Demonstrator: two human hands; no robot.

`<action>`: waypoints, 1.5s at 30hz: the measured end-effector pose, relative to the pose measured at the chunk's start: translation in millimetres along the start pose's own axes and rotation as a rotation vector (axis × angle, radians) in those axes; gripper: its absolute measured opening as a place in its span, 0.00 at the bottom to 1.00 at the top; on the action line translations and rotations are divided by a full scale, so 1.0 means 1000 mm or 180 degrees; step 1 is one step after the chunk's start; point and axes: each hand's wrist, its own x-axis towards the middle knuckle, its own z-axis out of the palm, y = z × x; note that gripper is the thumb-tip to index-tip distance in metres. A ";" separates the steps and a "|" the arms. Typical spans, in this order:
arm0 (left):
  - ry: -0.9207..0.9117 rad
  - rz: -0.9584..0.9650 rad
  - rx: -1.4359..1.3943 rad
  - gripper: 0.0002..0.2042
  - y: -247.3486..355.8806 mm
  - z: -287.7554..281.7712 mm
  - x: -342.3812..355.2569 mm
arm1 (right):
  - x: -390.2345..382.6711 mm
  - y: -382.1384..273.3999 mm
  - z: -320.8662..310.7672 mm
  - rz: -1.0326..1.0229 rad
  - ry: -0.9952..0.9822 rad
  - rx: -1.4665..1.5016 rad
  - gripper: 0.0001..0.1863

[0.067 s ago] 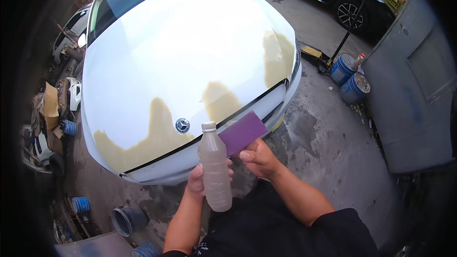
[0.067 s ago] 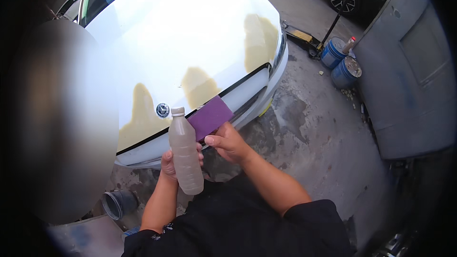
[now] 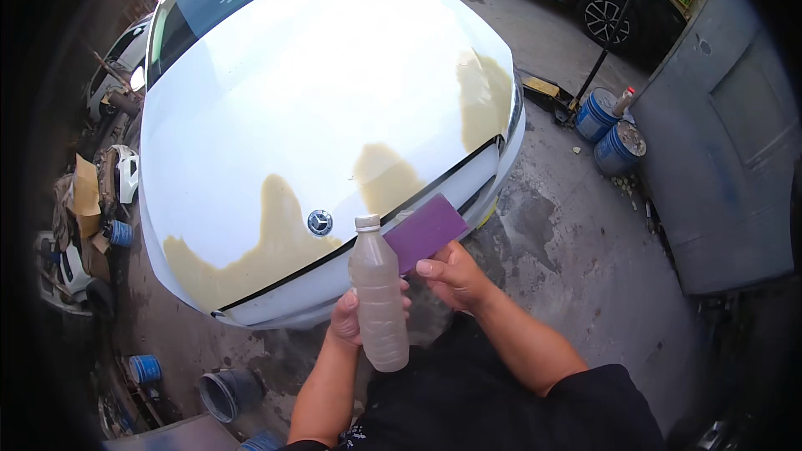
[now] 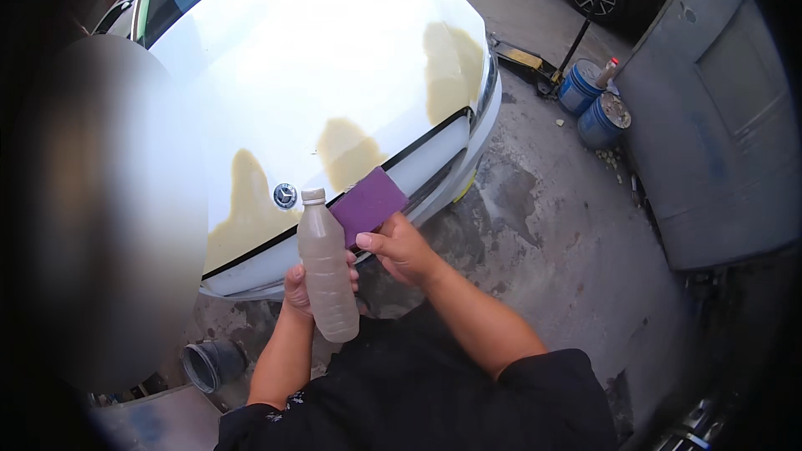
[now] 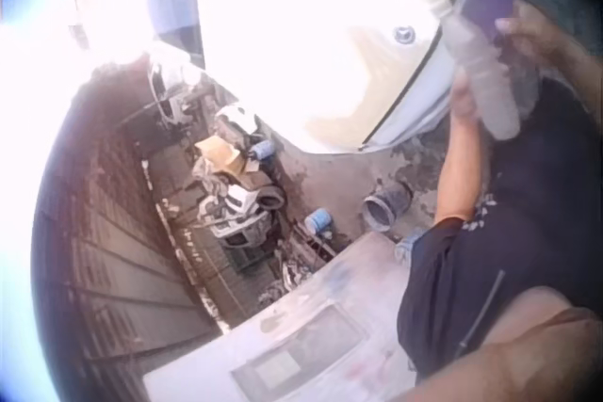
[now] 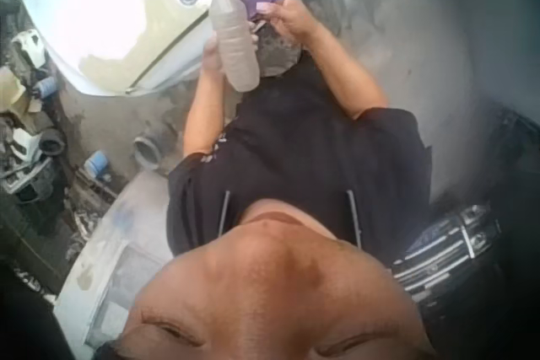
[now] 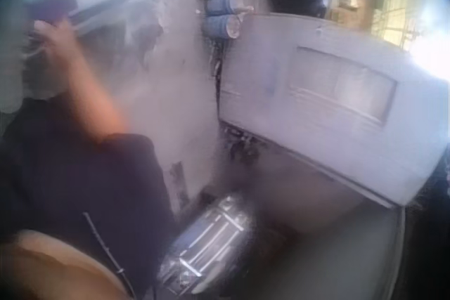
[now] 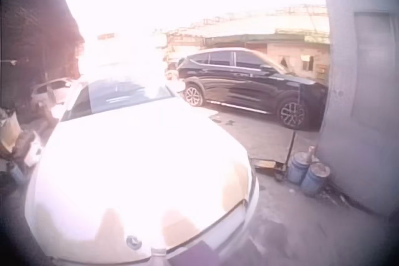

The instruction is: The person sands the white hood of a car using a purple sanding block while continuously pouring liquid from a plastic bottle onto the surface. The person moves the sanding block across different areas of the hood, including near the edges and the central emblem.

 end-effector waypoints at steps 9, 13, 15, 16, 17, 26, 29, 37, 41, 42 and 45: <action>0.0031 -0.1020 0.0773 0.41 0.071 -0.045 -0.018 | -0.005 0.074 0.000 0.0171 0.1189 0.0257 0.27; 0.0330 -0.1170 0.1107 0.40 0.127 -0.067 -0.024 | -0.026 0.078 -0.003 -0.0369 0.2465 -0.0664 0.21; 0.0364 -0.1229 0.1662 0.40 0.144 -0.084 -0.010 | -0.047 0.095 -0.049 -0.0413 0.3100 -0.1411 0.22; 0.0408 -0.1262 0.1936 0.40 0.158 -0.086 -0.004 | -0.049 0.107 -0.071 -0.0389 0.3356 -0.1741 0.22; 0.0425 -0.1287 0.2183 0.40 0.166 -0.090 0.005 | -0.047 0.113 -0.084 -0.0729 0.3454 -0.2379 0.22; 0.0666 -0.0038 0.3105 0.43 0.186 -0.105 0.075 | 0.045 0.138 -0.211 -0.2372 0.3231 -0.4497 0.29; 0.0760 0.0114 0.2963 0.42 0.190 -0.131 0.077 | 0.066 0.145 -0.240 -0.2363 0.3181 -0.4858 0.30; 0.0762 0.0529 0.3247 0.48 0.195 -0.142 0.057 | 0.101 0.126 -0.252 -0.2222 0.2896 -0.4904 0.32; 0.1036 0.0606 0.3056 0.51 0.187 -0.137 0.056 | 0.108 0.125 -0.260 -0.2092 0.2761 -0.4817 0.34; 0.1072 0.0583 0.2988 0.51 0.189 -0.140 0.052 | 0.103 0.138 -0.258 -0.2156 0.2734 -0.4738 0.34; 0.1147 0.0583 0.2794 0.51 0.193 -0.145 0.051 | 0.090 0.158 -0.245 -0.1856 0.2817 -0.4599 0.33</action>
